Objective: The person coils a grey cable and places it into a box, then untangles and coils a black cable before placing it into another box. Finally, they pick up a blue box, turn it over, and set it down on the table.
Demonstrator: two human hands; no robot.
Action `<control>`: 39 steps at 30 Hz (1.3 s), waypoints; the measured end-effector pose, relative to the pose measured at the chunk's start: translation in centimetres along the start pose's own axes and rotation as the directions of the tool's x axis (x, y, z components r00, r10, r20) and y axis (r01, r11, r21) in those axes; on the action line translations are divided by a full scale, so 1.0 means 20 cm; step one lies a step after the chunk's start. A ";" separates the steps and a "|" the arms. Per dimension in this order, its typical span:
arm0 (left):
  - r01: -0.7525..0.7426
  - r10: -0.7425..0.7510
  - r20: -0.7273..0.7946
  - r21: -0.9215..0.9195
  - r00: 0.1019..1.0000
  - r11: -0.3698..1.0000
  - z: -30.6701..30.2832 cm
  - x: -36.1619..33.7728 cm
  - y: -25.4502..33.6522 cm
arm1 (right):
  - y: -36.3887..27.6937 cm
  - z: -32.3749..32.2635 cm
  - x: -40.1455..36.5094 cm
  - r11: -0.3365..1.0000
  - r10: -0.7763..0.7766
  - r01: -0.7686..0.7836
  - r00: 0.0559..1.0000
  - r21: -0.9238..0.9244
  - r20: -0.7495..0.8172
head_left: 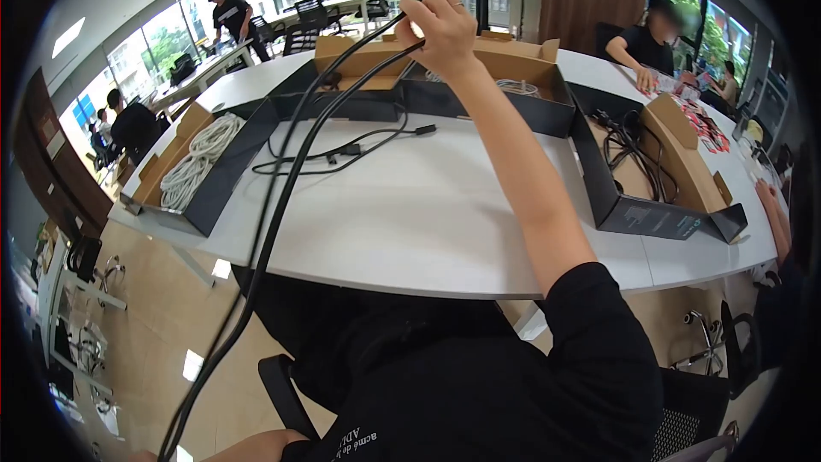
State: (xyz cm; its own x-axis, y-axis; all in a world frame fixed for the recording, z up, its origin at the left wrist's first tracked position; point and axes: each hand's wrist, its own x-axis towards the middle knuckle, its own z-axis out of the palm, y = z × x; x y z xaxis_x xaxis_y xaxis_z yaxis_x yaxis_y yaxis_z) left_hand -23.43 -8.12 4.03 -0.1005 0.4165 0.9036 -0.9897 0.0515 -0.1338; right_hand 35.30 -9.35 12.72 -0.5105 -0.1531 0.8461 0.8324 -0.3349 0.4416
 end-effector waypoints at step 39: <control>0.744 -0.698 -0.468 -0.120 0.541 0.657 -0.46 -0.43 -1.13 | -1.11 -0.23 0.03 0.546 -0.233 -0.120 0.929 0.829 0.288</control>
State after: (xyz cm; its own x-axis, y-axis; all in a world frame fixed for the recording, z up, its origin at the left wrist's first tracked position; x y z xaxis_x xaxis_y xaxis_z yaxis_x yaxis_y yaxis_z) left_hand 0.67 -4.56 -4.39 0.6846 0.6144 0.3921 -0.7130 0.4528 0.5353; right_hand 15.56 -6.30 2.08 -0.6062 0.2031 0.7690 0.6945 0.6064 0.3873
